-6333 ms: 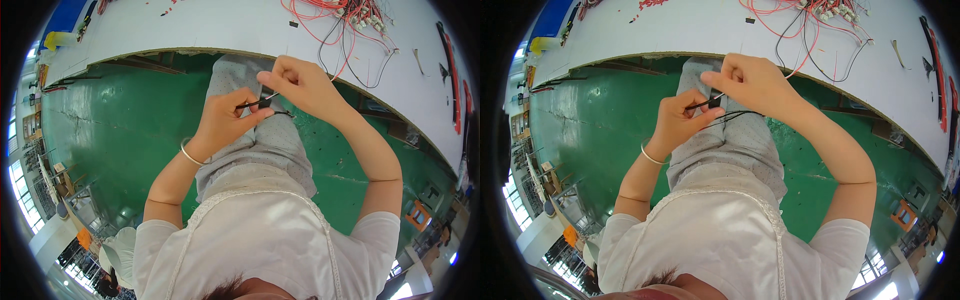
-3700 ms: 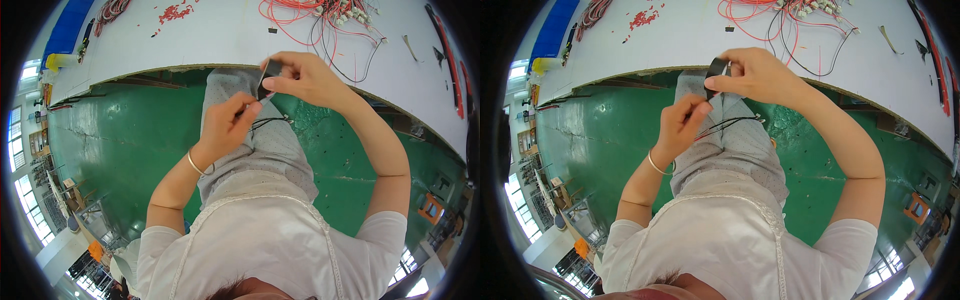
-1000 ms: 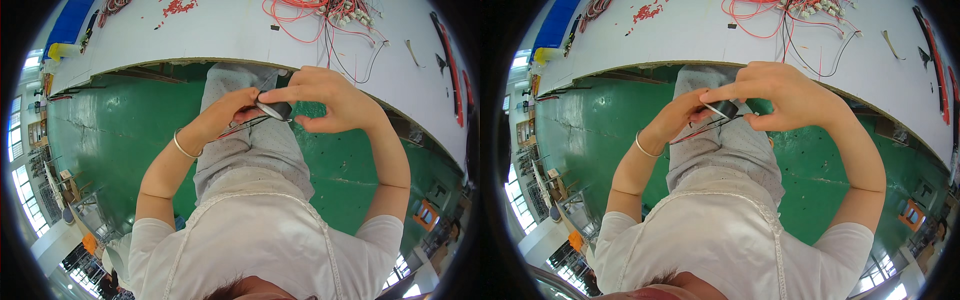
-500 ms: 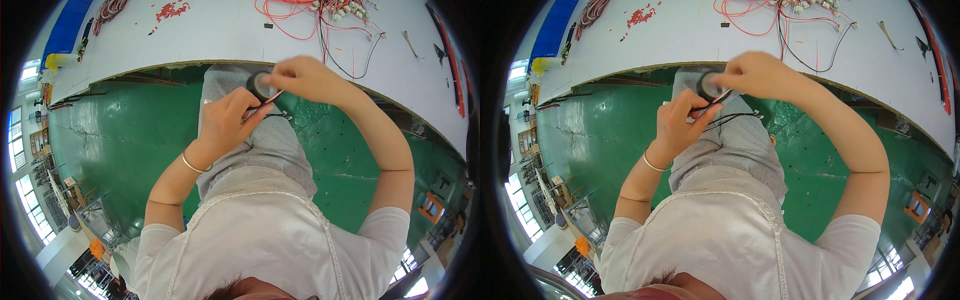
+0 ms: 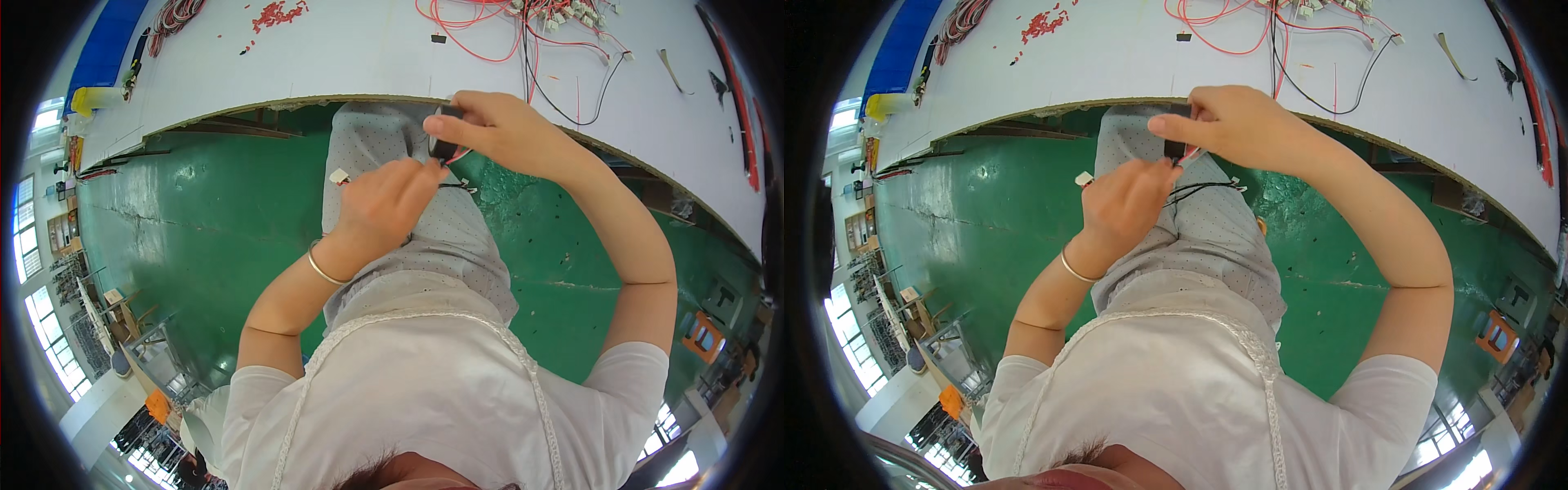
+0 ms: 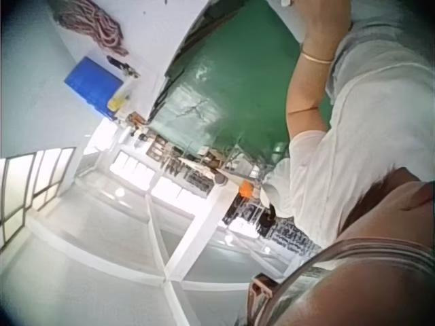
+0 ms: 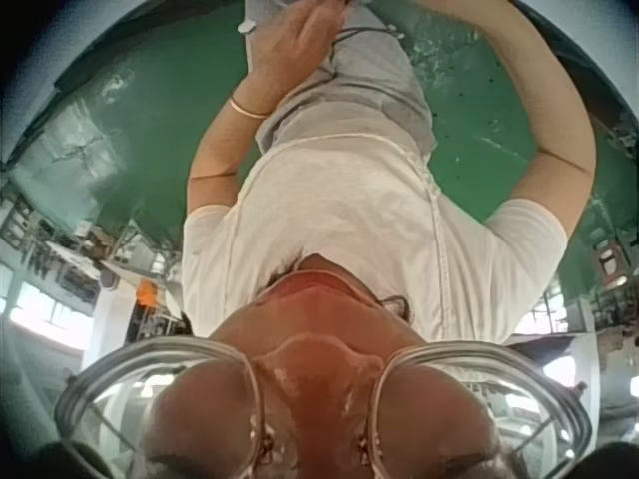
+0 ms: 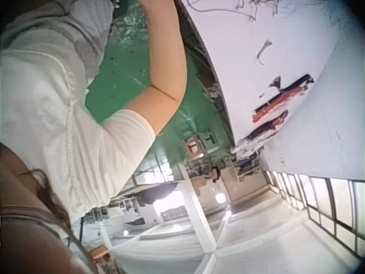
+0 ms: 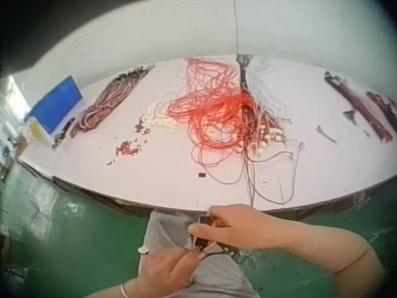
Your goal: The recorder is assembling electrical wire harnesses by wrapping them with black tape and attaching small white plastic connectors.
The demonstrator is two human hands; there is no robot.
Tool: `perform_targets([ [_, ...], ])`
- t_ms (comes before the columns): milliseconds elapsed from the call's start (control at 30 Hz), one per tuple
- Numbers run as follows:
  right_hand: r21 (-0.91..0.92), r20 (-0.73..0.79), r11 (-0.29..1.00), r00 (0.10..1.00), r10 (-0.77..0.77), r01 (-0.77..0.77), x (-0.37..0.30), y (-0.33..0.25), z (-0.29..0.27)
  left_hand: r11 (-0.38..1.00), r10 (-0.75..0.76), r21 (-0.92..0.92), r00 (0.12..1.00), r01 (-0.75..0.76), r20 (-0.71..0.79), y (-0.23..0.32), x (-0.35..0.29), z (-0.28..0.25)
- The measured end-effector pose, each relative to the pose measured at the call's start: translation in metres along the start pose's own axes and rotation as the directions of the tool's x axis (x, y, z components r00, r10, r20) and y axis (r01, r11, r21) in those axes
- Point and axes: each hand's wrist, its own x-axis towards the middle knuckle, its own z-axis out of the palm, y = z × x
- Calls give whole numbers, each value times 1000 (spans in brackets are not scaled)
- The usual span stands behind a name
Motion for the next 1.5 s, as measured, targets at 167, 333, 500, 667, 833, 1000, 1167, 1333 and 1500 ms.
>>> perform_targets([
  [167,159,-103,986,994,-40,56,-5,1,-3,-141,-665,-714,469,686,582,14,5,-13],
  [333,28,-4,919,919,-393,393,-17,9,-9,-840,-34,-153,230,521,973,-24,-15,-3],
  [500,105,-15,933,939,-344,344,-14,15,-7,-398,-244,-347,267,849,932,-20,-11,-3],
  [667,-183,-79,977,989,-122,106,-8,6,-3,634,-503,-450,777,629,378,3,-2,-3],
  [833,-359,100,933,992,79,-38,-2,-6,-4,982,-172,-72,983,177,71,0,-2,-5],
  [1000,-272,-33,957,993,-115,101,-8,-2,2,997,-68,-36,995,71,67,4,-1,0],
  [1167,128,-48,971,979,-199,203,-11,2,-14,427,-435,-629,758,649,486,2,-11,-8],
  [1333,203,61,903,915,-398,379,-23,7,-23,-690,-95,-304,334,657,938,-16,-8,-18],
  [1500,12,152,854,843,-516,520,-26,7,-26,-30,-67,-652,650,757,757,-23,-16,5],
])
